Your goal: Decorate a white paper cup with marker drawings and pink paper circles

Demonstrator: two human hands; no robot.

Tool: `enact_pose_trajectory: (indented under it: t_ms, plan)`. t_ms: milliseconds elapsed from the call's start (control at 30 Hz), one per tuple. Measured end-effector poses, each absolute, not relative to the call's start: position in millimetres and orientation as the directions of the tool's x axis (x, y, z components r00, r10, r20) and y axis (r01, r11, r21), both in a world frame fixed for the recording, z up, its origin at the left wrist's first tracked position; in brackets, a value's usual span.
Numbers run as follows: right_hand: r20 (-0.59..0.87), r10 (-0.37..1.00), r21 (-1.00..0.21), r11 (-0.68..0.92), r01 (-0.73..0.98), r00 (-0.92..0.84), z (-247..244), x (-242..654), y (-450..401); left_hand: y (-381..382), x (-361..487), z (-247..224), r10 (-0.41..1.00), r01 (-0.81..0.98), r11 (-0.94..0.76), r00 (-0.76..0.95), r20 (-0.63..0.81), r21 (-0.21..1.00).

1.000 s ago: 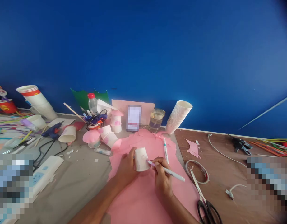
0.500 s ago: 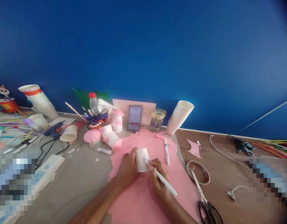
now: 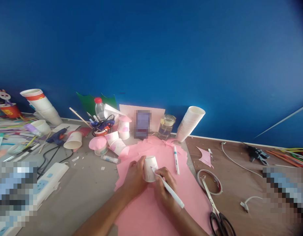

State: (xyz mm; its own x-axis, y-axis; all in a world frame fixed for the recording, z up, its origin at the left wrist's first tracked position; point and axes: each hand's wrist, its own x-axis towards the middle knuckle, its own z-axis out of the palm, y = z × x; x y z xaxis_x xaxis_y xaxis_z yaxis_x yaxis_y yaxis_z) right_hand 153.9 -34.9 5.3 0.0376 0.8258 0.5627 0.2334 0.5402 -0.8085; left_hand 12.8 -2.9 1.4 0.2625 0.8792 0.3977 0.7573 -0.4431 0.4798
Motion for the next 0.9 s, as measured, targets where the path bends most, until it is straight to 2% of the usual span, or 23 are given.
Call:
enact_pose_trajectory:
  t_ms: [100, 267, 667, 900]
  plan:
    - [0.550, 0.834, -0.826, 0.533, 0.183, 0.053, 6.8, 153.2, -36.2, -2.7, 12.9, 3.0, 0.890, 0.736, -0.442, 0.290, 0.352, 0.513]
    - [0.458, 0.871, -0.889, 0.448, 0.094, 0.176, 8.4, 152.4, -38.7, -1.7, 12.9, 3.2, 0.911, 0.714, -0.406, 0.268, 0.313, 0.570]
    - [0.522, 0.849, -0.848, 0.508, 0.150, 0.081, 11.5, 152.0, -37.7, -2.2, 12.1, 0.0, 0.917, 0.727, -0.395, 0.274, 0.290, 0.561]
    - [0.527, 0.848, -0.842, 0.512, 0.172, 0.057, 8.6, 152.5, -36.5, -3.1, 13.2, 3.0, 0.905, 0.751, -0.411, 0.265, 0.334, 0.517]
